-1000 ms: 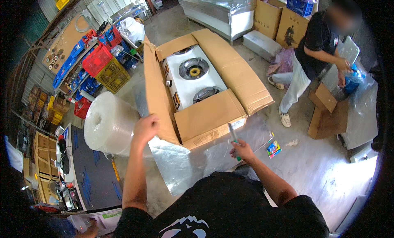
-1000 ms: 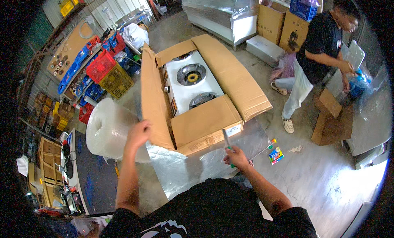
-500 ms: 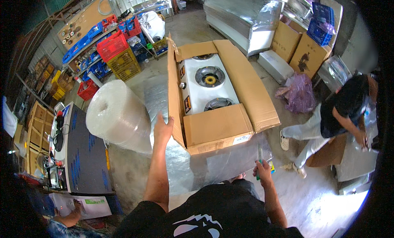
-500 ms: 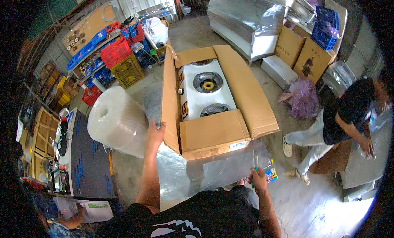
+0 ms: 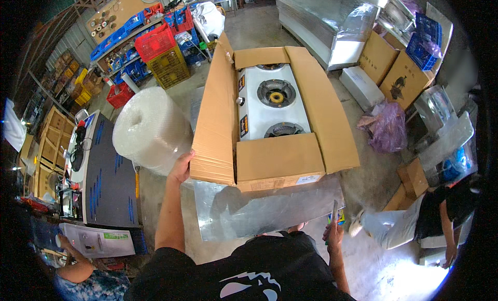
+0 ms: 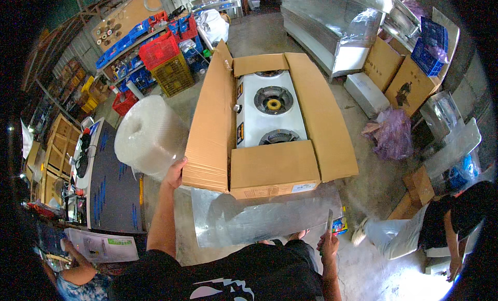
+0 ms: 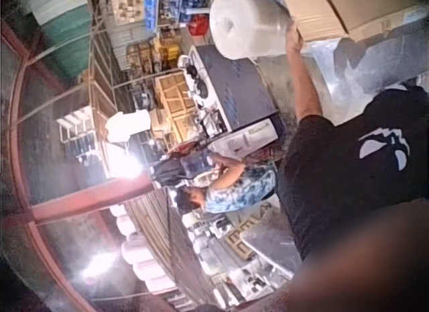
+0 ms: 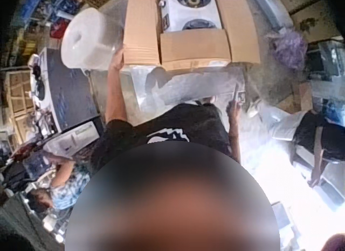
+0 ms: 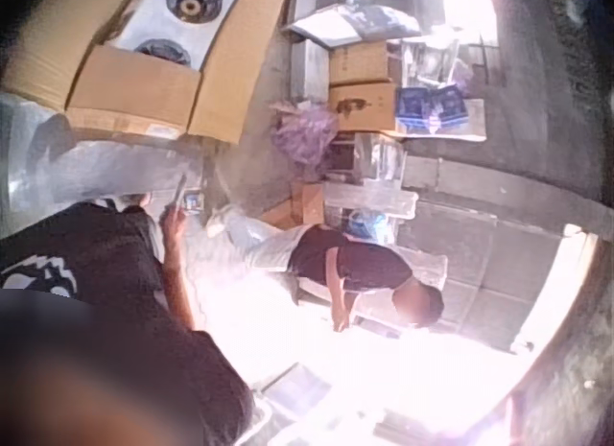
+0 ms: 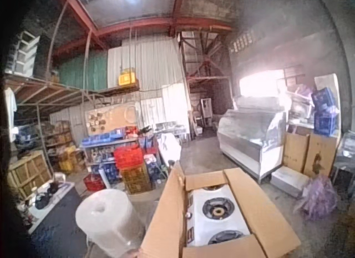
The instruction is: The person unpacks a three-burner gas stove from a cardboard box using a box cutter. They remove bubble wrap and foam, lift the stove out, place it on a metal sheet, and briefly inspect the burners and knobs.
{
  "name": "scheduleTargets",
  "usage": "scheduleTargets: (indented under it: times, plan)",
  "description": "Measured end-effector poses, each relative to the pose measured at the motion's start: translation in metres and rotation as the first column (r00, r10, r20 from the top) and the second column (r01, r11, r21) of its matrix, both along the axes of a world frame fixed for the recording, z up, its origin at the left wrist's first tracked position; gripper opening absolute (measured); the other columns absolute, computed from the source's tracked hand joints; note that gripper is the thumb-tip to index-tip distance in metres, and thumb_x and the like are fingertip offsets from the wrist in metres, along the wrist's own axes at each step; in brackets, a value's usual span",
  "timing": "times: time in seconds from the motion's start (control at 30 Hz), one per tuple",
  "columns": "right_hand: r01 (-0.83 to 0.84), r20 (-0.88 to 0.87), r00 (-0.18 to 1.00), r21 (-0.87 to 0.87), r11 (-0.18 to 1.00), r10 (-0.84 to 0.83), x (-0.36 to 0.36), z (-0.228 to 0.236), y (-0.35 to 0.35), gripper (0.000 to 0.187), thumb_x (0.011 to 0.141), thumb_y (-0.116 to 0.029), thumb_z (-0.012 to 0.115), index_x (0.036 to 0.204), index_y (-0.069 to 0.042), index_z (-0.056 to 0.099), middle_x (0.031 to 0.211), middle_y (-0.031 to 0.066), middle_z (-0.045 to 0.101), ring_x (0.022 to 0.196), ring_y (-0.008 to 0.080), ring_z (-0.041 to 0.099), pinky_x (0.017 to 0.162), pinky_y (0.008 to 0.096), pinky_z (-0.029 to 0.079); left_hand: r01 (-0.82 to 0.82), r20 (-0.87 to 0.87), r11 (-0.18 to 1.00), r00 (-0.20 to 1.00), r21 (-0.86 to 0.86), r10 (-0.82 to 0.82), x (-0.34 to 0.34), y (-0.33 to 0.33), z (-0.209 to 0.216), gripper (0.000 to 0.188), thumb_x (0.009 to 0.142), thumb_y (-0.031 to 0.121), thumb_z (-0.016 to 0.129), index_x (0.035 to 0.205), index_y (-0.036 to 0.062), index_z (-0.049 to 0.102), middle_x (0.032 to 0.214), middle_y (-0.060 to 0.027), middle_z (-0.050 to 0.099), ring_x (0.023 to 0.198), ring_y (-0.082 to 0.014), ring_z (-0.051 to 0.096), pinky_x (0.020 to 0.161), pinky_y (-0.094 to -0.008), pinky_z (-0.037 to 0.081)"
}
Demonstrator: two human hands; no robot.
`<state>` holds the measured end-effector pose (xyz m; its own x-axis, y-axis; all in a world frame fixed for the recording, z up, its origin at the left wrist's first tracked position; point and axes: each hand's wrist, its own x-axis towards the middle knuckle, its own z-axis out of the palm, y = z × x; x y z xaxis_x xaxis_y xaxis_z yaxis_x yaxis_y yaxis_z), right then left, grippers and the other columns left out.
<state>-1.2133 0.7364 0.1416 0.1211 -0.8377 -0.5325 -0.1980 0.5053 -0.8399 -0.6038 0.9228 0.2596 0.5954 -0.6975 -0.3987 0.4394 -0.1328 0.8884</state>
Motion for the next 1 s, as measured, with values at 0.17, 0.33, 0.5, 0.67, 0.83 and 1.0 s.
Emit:
scheduleTargets:
  times: [0.17,0.33,0.5,0.67,0.83,1.0]
  plan:
    - [-0.044,-0.098,0.995,-0.156,0.987,0.029,0.022,-0.002,-0.014,0.039,0.106,-0.043,0.051,0.092,-0.007,0.058,0.063,0.0028,0.054,0.049,0.0126,0.052,0.043,0.0292,0.043,0.158,0.561,0.901,0.735,0.405,-0.381,-0.032,-0.058,0.043,0.054,0.099,0.037,0.058,0.131,-0.0061,0.056,0.115,-0.0180,0.069,0.104,-0.0213,0.066,0.088,-0.0341,0.052]
    - [-0.129,-0.033,0.992,-0.219,0.967,0.124,0.051,0.005,-0.029,0.032,0.107,-0.035,0.049,0.100,-0.005,0.059,0.071,0.0046,0.058,0.054,0.0128,0.054,0.047,0.0285,0.045,0.213,0.579,0.855,0.656,0.474,-0.484,-0.087,-0.121,0.054,0.069,0.087,0.044,0.065,0.133,-0.0060,0.055,0.112,-0.0259,0.071,0.103,-0.0350,0.069,0.092,-0.0394,0.051]
    - [-0.126,0.133,0.978,-0.245,0.961,0.162,0.083,0.034,-0.062,0.027,0.106,-0.030,0.055,0.105,-0.004,0.056,0.078,0.0052,0.060,0.058,0.0114,0.056,0.051,0.0277,0.048,0.282,0.561,0.881,0.687,0.380,-0.462,-0.075,-0.112,0.045,0.062,0.092,0.037,0.065,0.138,-0.0022,0.052,0.112,-0.0184,0.070,0.106,-0.0234,0.068,0.088,-0.0358,0.054]
    - [-0.228,-0.074,0.974,-0.400,0.888,0.216,0.128,0.079,-0.125,0.027,0.101,-0.028,0.063,0.099,-0.003,0.053,0.075,0.0044,0.058,0.056,0.0111,0.057,0.047,0.0279,0.047,0.149,0.108,0.989,0.983,-0.009,-0.147,-0.012,-0.032,0.008,0.065,0.088,0.022,0.066,0.144,-0.0019,0.045,0.127,-0.0124,0.065,0.110,-0.0215,0.066,0.093,-0.0342,0.054]
    - [-0.188,-0.166,0.977,-0.396,0.899,0.131,0.201,0.071,-0.210,0.029,0.097,-0.027,0.067,0.093,-0.001,0.054,0.076,0.0129,0.063,0.061,0.0244,0.065,0.054,0.0377,0.052,-0.027,0.063,0.999,0.998,-0.032,0.029,0.010,0.017,-0.026,0.058,0.091,0.024,0.065,0.141,-0.0015,0.050,0.124,-0.0108,0.066,0.110,-0.0193,0.065,0.094,-0.0338,0.052]
    - [-0.388,-0.536,0.843,-0.564,0.729,0.034,0.252,0.050,-0.256,0.037,0.093,-0.027,0.065,0.113,0.003,0.054,0.099,0.0308,0.066,0.096,0.0504,0.064,0.083,0.0566,0.051,0.032,0.344,0.998,0.938,0.062,-0.052,0.013,0.007,-0.024,0.047,0.095,0.025,0.067,0.132,-0.0021,0.057,0.117,-0.0100,0.068,0.105,-0.0163,0.064,0.089,-0.0320,0.052]
